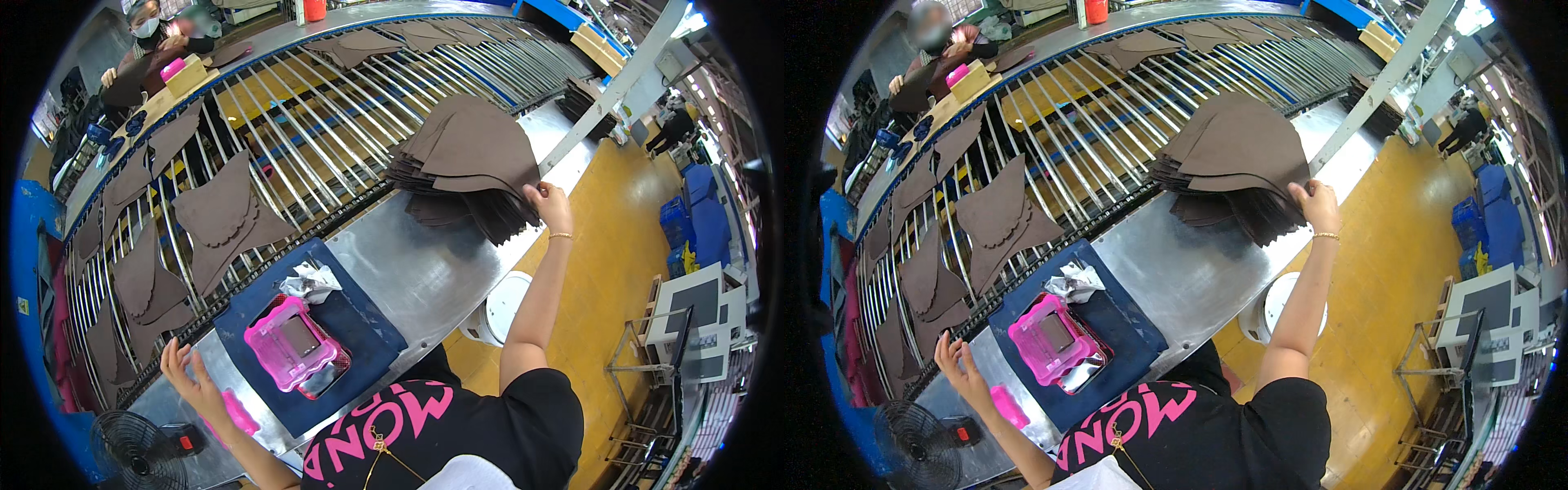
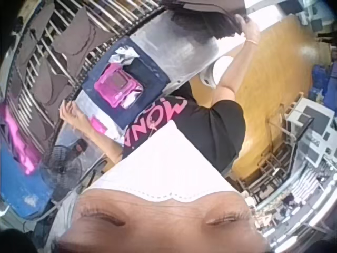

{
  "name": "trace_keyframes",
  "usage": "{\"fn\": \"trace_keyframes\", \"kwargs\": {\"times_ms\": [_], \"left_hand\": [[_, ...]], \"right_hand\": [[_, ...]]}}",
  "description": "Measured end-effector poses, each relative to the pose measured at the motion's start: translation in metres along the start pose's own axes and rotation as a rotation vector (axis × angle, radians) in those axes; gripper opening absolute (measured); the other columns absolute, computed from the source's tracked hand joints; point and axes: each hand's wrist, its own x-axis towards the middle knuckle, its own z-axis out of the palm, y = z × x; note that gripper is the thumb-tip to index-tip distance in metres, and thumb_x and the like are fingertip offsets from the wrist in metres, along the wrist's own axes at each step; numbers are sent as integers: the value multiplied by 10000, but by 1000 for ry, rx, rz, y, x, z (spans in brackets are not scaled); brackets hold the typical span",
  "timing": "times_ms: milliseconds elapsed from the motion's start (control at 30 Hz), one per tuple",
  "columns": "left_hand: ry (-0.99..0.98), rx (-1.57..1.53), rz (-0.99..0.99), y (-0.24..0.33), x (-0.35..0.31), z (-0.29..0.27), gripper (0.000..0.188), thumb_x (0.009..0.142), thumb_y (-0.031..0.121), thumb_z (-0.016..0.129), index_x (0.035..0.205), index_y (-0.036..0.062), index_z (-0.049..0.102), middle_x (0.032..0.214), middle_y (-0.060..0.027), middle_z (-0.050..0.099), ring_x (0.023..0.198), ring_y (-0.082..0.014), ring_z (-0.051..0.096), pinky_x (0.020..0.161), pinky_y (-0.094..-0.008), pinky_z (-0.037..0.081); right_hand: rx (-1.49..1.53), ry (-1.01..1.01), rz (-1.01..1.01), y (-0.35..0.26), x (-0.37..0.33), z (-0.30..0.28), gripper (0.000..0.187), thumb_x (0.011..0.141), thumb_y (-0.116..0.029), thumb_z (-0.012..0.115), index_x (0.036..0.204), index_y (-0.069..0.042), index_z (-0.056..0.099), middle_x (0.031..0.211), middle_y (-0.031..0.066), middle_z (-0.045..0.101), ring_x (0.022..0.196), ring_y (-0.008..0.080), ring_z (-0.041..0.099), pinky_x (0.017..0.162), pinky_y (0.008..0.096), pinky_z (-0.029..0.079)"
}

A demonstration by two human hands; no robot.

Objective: The person repeatedly picks up brown fabric pieces from a stack, places them on a pink plastic jig, and then transfers them onto a metal rack. The person continues this cycle, arranging the pieces in a row on the rack.

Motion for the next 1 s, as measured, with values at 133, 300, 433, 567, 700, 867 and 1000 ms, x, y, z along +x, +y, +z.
{"fn": "trace_keyframes", "kwargs": {"times_ms": [133, 300, 433, 567, 700, 867, 1000], "left_hand": [[-24, 8, 8, -1, -3, 4, 345, 930, 100, 554, 1266, 34, 510, 1242, -99, 470, 938, -163, 567, 831, -304, 437], [-11, 43, -40, -4, -10, -10, 348, 905, 66, 571, 1248, 28, 524, 1197, -100, 493, 877, -155, 562, 831, -296, 426], [1, 52, -87, 13, -7, -14, 338, 889, 50, 588, 1223, 32, 545, 1176, -105, 500, 839, -157, 575, 844, -294, 427], [-8, -60, 4, 34, 10, -5, 366, 864, 30, 612, 1225, 39, 550, 1179, -100, 504, 922, -179, 587, 863, -305, 444], [-45, -75, 138, 65, 34, 15, 462, 822, 111, 690, 1257, 55, 546, 1239, -107, 484, 1059, -213, 558, 880, -325, 460], [-247, -692, -235, 83, 38, 16, 541, 857, 180, 678, 1326, 19, 461, 1269, -122, 491, 1012, -197, 595, 830, -288, 499], [-152, -620, -365, 77, 34, -48, 228, 914, 127, 590, 1080, -28, 591, 804, -62, 648, 560, -122, 615, 475, -214, 473]], "right_hand": [[-85, 100, -11, -2, 1, 12, 666, 718, -490, 743, 1151, -5, 602, 1136, 209, 603, 1103, 325, 552, 925, 397, 455], [84, 24, 1, -19, -2, -1, 541, 830, -341, 673, 1249, -32, 524, 869, 199, 670, 657, 267, 682, 613, 361, 546], [170, 103, -196, -33, -16, -20, 329, 957, -218, 496, 1248, -68, 521, 631, 136, 607, 436, 204, 612, 412, 316, 476], [578, 134, -415, -82, -59, -47, 294, 971, -225, 497, 1215, -68, 545, 739, 78, 614, 383, 120, 502, 358, 225, 395], [1103, -62, -494, -146, -110, -39, 278, 961, -212, 532, 1186, -50, 543, 849, 48, 614, 380, 55, 406, 340, 169, 332], [1350, -614, -696, -203, -169, 16, 176, 955, -175, 539, 1073, -50, 502, 887, 51, 608, 453, 52, 459, 331, 176, 327], [1231, -731, -918, -227, -211, 62, 167, 910, -121, 604, 1018, -12, 537, 807, 29, 611, 597, 70, 551, 514, 208, 453]]}}
